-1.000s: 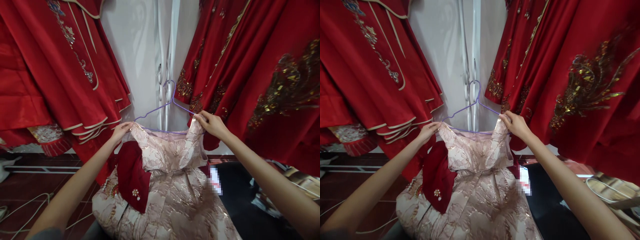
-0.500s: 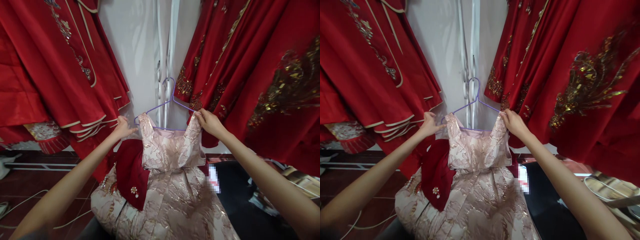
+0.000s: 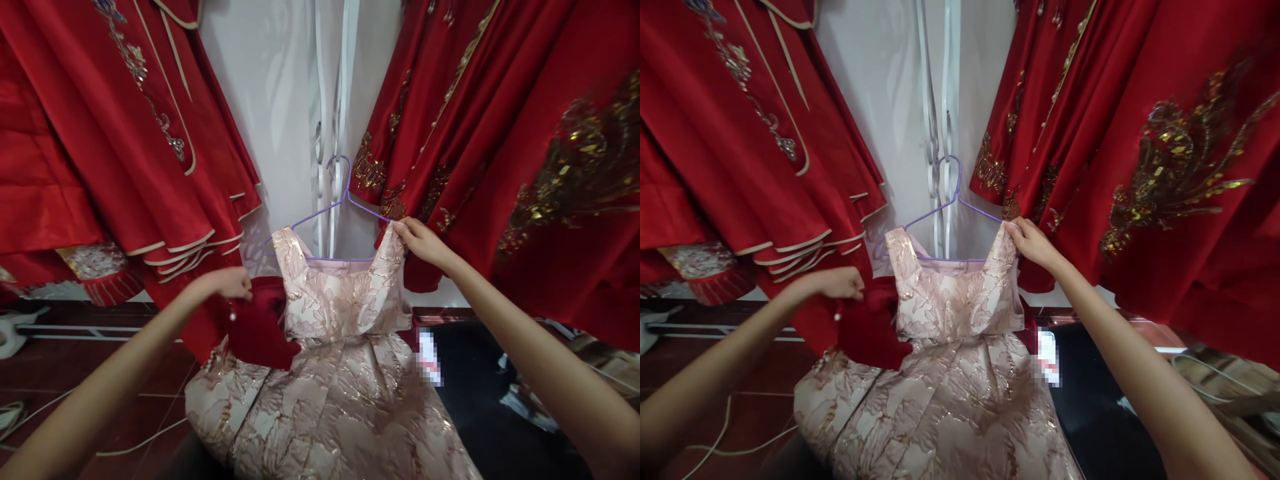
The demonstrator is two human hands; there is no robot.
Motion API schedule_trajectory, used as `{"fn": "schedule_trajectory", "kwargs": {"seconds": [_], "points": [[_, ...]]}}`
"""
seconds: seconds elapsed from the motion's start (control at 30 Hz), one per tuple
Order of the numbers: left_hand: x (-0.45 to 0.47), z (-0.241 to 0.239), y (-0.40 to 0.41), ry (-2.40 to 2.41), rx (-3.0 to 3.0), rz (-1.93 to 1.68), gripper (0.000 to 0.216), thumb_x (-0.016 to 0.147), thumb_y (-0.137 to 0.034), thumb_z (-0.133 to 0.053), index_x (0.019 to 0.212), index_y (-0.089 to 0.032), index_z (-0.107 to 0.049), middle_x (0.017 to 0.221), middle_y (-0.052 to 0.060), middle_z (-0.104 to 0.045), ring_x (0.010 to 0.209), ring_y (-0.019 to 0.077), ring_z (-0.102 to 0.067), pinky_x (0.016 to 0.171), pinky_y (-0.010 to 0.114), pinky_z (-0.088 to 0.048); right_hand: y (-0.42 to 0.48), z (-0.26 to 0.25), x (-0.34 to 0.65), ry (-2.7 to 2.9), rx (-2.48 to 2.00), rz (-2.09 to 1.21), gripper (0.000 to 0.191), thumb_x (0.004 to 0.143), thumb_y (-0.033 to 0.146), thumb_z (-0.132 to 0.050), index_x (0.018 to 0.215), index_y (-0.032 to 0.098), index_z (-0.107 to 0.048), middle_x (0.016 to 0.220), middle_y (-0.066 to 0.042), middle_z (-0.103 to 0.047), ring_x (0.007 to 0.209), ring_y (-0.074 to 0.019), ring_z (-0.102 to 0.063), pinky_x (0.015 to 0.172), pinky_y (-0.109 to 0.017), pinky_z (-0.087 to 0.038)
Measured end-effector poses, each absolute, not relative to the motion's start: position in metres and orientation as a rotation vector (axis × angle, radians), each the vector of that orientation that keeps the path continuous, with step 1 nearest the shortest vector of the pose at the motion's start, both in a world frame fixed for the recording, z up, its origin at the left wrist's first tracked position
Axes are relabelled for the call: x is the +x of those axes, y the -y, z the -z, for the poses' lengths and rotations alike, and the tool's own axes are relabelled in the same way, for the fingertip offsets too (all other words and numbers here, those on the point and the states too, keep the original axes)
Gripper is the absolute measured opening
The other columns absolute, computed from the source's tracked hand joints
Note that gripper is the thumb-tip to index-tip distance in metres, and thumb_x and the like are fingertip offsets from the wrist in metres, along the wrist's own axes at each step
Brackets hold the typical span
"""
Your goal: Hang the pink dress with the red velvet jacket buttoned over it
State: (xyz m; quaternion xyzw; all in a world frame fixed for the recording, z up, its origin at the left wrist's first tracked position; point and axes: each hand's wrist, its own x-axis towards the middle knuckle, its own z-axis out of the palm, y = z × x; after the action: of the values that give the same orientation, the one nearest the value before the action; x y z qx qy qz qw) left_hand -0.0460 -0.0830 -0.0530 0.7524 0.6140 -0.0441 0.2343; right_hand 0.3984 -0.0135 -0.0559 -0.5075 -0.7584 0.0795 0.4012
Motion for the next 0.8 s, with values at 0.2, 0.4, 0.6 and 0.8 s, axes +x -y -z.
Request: {"fn": "schedule_trajectory", "kwargs": {"seconds": [0.2,0.4,0.6,0.8], "points": [[-0.076,0.019,0.037,-1.514,1.665,-0.504,0.021,0.053,-0.036,-0.078,0.069,-0.021,-0.075,0.074,0.005,-0.073,0.066,0.0174,-0.064,0.061,0.024,-0.048,0.011,0.054,0.390,1.843,-1.246,-0.348,0.046,0.087,0.065,-0.038,0.069,0.023,-0.045,0.063,0.001,-0.047,0.066,-0.0165,-0.049,0.064,-0.028,-0.041],[-0.012,-0.008,0.030,-1.317,1.665,-1.013,0.033,0.065,-0.045,-0.076,0.090,-0.024,-0.076,0.094,0.009,-0.075,0.081,0.0207,-0.067,0.077,0.033,-0.052,0.015,0.039,0.393,1.868,-1.378,-0.326,0.056,0.083,0.068,-0.040,0.055,0.020,-0.044,0.058,0.000,-0.047,0.060,-0.0149,-0.046,0.058,-0.028,-0.037],[0.036,-0.028,0.042,-0.978,1.920,-1.335,0.034,0.072,-0.043,-0.073,0.096,-0.020,-0.075,0.111,0.008,-0.071,0.109,0.0216,-0.062,0.102,0.036,-0.042,0.006,0.006,0.404,1.828,-1.407,-0.849,0.034,0.065,0.048,-0.073,0.087,0.022,-0.069,0.082,-0.003,-0.069,0.076,-0.0184,-0.061,0.068,-0.029,-0.049],[0.028,-0.012,0.031,-0.826,1.464,-1.673,0.047,0.074,-0.050,-0.070,0.107,-0.016,-0.070,0.112,0.009,-0.070,0.111,0.0246,-0.062,0.099,0.037,-0.049,-0.018,-0.005,0.395,2.053,-1.496,-1.030,0.037,0.059,0.043,-0.079,0.091,0.027,-0.073,0.086,-0.004,-0.073,0.075,-0.0215,-0.066,0.067,-0.033,-0.054]]}}
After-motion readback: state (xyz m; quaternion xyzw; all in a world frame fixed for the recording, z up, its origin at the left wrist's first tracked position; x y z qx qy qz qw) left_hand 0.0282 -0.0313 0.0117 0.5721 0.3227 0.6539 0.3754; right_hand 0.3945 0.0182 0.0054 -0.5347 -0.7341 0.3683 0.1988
